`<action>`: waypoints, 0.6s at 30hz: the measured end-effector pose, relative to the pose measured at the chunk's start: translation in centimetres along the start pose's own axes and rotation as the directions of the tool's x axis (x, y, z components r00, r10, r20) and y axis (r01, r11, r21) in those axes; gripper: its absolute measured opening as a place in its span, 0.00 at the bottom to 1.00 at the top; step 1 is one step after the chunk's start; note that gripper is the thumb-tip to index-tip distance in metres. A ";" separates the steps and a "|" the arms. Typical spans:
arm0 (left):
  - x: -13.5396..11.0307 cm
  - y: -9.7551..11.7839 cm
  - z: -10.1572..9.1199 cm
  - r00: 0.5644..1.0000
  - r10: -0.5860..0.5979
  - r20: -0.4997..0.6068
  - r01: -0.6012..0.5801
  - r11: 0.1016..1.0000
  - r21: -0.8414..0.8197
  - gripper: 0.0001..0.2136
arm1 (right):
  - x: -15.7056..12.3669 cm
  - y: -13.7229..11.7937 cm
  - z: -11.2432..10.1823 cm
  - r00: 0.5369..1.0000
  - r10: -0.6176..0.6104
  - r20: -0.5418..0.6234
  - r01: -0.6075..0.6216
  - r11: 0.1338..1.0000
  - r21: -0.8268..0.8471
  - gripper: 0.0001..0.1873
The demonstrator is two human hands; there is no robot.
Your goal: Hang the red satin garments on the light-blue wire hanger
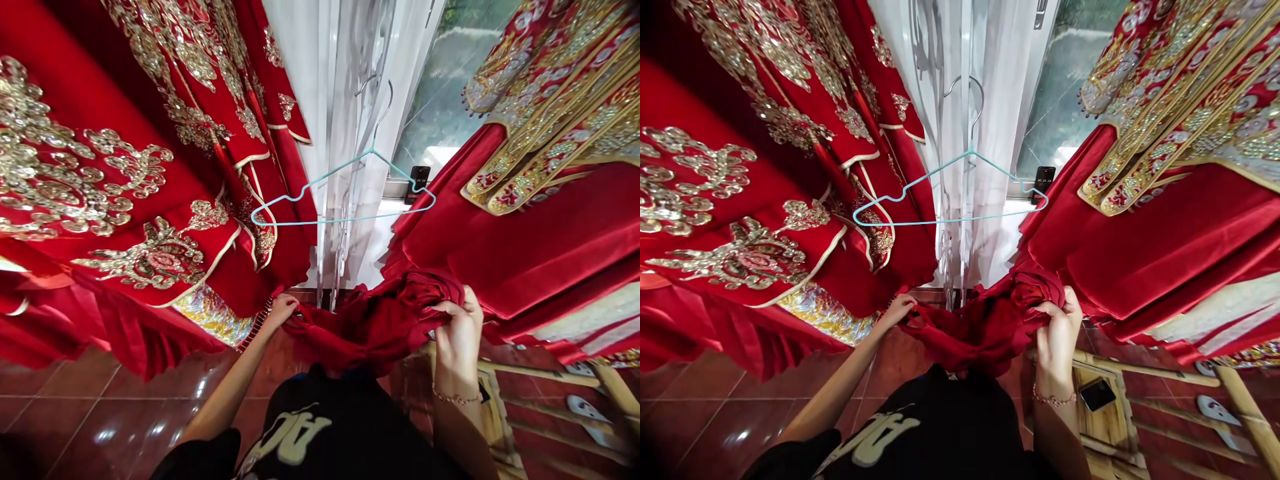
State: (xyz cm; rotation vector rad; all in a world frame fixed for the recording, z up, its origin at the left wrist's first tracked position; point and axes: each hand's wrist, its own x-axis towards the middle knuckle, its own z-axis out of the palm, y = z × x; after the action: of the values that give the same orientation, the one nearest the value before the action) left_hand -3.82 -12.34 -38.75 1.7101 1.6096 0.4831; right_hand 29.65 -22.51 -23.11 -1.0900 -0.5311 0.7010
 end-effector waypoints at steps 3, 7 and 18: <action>-0.7 1.3 0.3 0.999 0.035 -0.019 -0.035 0.999 -0.034 0.05 | -0.1 0.2 0.3 1.000 0.021 -0.020 -0.021 1.000 0.004 0.12; -1.6 2.6 0.5 0.983 0.091 0.158 -0.069 0.988 -0.136 0.03 | -0.1 0.4 1.0 0.999 0.038 -0.013 -0.038 0.999 0.010 0.13; -2.6 0.7 -0.1 0.975 -0.171 0.141 0.132 0.959 0.251 0.11 | -0.2 0.8 1.2 0.999 0.034 -0.014 -0.034 0.999 0.006 0.12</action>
State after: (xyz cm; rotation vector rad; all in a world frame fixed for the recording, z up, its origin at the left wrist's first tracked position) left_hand -3.76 -14.81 -37.63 1.7318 1.7183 0.0721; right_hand 28.47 -21.66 -23.44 -1.1004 -0.4995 0.7232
